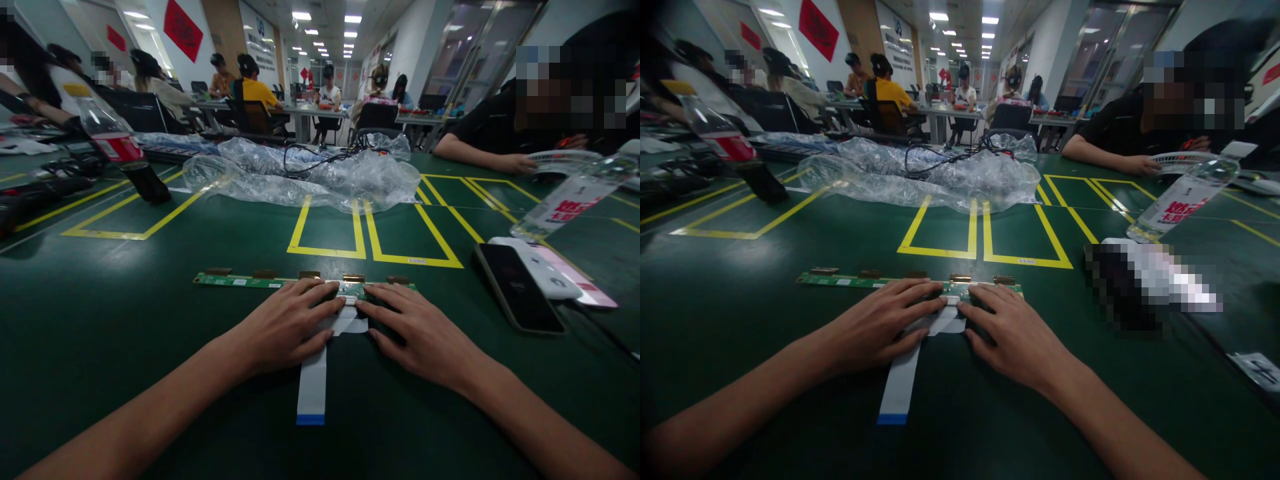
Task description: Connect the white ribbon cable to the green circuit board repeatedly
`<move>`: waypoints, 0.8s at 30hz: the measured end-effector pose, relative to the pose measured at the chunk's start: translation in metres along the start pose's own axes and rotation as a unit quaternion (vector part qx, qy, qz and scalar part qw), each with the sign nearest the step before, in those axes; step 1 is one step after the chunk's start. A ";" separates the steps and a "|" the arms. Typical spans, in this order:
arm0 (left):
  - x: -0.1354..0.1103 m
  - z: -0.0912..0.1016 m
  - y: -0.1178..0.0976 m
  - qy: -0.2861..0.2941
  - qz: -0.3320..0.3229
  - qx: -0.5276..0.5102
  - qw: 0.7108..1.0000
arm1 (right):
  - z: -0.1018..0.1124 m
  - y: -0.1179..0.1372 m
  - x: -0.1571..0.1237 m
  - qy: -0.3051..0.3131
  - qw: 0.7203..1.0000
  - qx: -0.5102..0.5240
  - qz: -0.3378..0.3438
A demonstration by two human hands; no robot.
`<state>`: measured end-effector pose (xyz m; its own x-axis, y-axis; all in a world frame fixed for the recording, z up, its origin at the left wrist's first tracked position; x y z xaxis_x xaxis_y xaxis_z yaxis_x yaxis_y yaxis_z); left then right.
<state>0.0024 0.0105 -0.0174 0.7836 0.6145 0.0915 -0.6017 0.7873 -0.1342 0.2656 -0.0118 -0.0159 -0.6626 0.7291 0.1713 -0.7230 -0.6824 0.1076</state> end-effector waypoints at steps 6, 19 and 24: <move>0.000 -0.001 -0.003 0.029 0.037 -0.007 0.999 | 0.004 0.001 -0.001 -0.028 1.000 0.001 0.009; -0.030 0.015 0.042 0.015 0.244 0.042 0.969 | 0.008 -0.003 -0.003 -0.106 0.994 0.016 -0.004; -0.058 0.026 0.071 0.002 0.338 0.091 0.937 | 0.007 0.000 -0.002 -0.106 0.994 0.032 -0.004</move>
<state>-0.0896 0.0326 -0.0068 0.2152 0.9756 0.0427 -0.9766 0.2149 0.0104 0.2687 -0.0134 -0.0099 -0.5966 0.7112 0.3719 -0.7089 -0.6842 0.1712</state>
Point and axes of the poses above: each hand's wrist, its own x-axis towards the middle knuckle, its own z-axis out of the back of the hand, y = z × x, the point moved 1 cm from there along x, towards the middle knuckle, and after that the axes turned 1 degree about -x, right-handed, at the moved point
